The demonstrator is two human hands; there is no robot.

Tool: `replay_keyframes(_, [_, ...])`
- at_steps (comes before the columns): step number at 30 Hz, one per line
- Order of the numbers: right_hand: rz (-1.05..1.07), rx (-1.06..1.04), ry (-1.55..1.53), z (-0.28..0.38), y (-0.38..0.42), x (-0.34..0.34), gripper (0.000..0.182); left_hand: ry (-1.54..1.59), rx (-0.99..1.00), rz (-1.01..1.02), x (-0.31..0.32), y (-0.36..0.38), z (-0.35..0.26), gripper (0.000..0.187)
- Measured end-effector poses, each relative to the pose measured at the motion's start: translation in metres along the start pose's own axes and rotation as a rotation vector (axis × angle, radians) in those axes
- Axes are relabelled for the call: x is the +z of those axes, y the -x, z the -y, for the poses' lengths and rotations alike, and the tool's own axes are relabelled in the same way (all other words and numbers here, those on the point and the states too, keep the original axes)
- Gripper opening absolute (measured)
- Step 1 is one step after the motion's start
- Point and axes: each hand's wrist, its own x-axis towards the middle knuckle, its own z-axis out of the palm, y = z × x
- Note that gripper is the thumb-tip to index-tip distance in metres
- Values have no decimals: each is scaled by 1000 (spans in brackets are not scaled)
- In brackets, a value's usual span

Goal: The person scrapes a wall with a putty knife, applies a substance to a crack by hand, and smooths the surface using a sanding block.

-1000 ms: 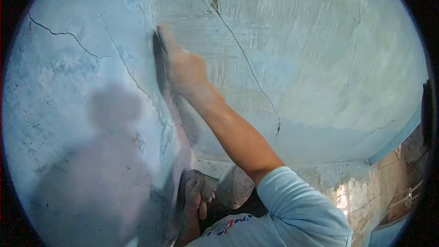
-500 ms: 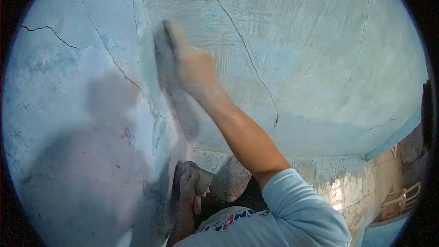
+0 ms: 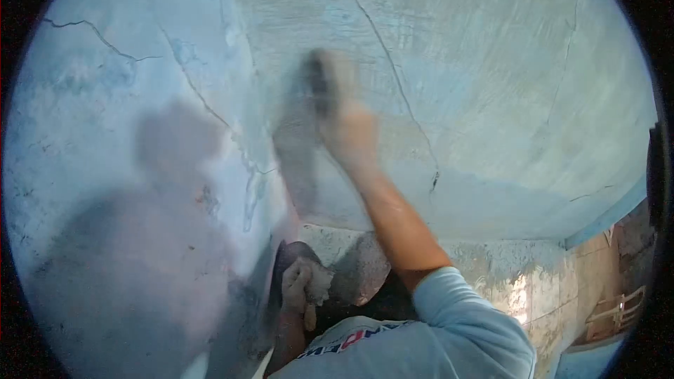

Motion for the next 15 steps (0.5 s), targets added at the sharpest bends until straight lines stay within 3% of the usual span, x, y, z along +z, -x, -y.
replay_keyframes(2, [-381, -35, -137, -36, 20, -49, 75, -24, -2, -16, -12, 11, -8, 30])
replay_keyframes(3, [-530, -75, -151, -57, 23, -59, 73, -169, -79, -168, 7, 20, -24, 31])
replay_keyframes(4, [-527, -58, -312, -67, 28, -49, 74, -238, -125, -250, 12, 22, -27, 32])
replay_keyframes(6, [-407, -101, -123, -27, 20, -23, 68, -303, -189, -340, 15, 22, -31, 32])
replay_keyframes(8, [95, 11, -86, 15, -1, 35, 82, -307, -215, -369, 16, 21, -33, 33])
replay_keyframes(11, [-83, -93, -154, 30, -3, 59, 84, -271, -190, -409, 27, 13, -37, 33])
replay_keyframes(14, [-184, 27, -156, -17, 16, -5, 76, -230, -125, -390, 28, 24, -40, 33])
replay_keyframes(15, [-386, -106, -129, -39, 16, -24, 73, -251, -113, -348, 7, 30, -30, 32])
